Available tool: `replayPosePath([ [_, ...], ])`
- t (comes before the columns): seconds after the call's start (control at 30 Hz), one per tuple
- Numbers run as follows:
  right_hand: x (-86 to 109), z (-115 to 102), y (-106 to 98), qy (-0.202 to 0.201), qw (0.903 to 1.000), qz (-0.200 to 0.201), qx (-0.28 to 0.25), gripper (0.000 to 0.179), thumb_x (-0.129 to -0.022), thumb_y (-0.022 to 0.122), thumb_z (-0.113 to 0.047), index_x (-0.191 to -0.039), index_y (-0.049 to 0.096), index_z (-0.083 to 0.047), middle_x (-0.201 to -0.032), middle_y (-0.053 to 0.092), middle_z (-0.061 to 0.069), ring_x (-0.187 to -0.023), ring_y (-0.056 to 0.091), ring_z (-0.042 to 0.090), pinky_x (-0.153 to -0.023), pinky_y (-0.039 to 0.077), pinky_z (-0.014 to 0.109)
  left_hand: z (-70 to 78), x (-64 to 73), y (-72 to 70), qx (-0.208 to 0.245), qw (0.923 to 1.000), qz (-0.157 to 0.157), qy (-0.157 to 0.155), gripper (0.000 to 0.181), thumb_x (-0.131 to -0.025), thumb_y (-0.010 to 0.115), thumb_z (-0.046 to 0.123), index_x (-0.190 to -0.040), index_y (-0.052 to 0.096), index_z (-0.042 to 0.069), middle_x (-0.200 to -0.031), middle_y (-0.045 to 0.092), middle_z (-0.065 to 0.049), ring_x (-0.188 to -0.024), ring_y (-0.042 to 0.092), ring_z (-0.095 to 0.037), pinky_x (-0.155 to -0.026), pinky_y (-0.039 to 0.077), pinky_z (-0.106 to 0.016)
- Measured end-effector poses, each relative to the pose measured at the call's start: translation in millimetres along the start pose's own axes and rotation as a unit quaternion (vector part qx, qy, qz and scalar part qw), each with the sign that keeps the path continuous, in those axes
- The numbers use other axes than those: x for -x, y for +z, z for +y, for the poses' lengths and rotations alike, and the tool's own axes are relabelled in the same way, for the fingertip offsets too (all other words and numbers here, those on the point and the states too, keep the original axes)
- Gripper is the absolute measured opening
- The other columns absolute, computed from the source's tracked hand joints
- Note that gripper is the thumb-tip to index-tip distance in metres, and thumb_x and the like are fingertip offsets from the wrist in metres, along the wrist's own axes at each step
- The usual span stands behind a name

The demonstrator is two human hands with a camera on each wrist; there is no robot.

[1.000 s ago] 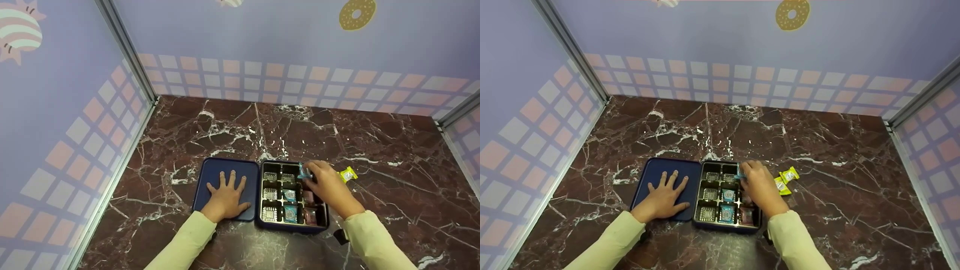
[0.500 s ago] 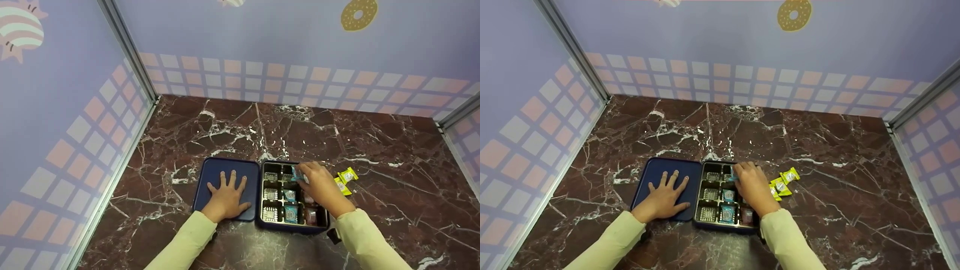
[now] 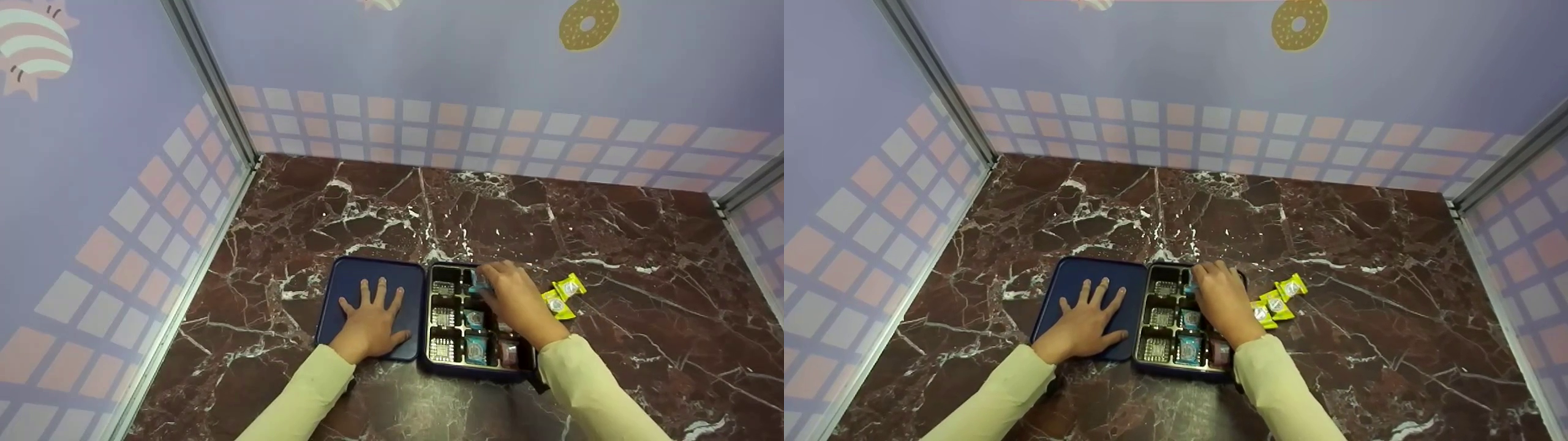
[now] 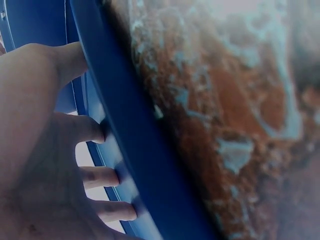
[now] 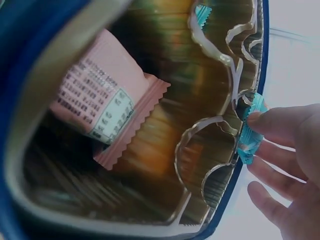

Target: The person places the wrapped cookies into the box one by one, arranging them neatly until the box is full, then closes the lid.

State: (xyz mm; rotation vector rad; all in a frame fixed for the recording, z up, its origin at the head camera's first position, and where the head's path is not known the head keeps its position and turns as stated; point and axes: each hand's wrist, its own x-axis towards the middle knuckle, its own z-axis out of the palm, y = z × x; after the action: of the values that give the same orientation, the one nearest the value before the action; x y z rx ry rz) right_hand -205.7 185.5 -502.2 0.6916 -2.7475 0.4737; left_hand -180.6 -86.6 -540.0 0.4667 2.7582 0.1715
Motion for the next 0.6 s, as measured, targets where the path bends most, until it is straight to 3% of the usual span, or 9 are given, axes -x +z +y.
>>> replayPosePath([
  [0.17,0.2,0.0,2.5,-0.002,1.0000,-0.005,0.008,0.025,-0.075,0.079,-0.006,-0.098,0.069,-0.006,-0.100,0.070,0.008,-0.092,0.062,0.028,-0.081,0.049,0.045,0.1,-0.1,0.7,0.001,1.0000,0.003,0.000,0.082,-0.091,0.050,0.064,-0.156,0.019,0.025,-0.163,0.010,-0.017,-0.146,0.007,-0.052,-0.098,0.019,-0.081],
  [0.6,0.3,-0.1,1.8,0.023,0.9993,-0.029,-0.008,0.030,-0.077,0.077,-0.007,-0.105,0.068,-0.003,-0.111,0.068,0.013,-0.106,0.062,0.033,-0.093,0.048,0.049,-0.3,-0.8,1.9,-0.004,1.0000,0.006,0.001,0.082,-0.091,0.049,0.064,-0.156,0.019,0.025,-0.163,0.010,-0.017,-0.146,0.007,-0.052,-0.098,0.020,-0.082],
])
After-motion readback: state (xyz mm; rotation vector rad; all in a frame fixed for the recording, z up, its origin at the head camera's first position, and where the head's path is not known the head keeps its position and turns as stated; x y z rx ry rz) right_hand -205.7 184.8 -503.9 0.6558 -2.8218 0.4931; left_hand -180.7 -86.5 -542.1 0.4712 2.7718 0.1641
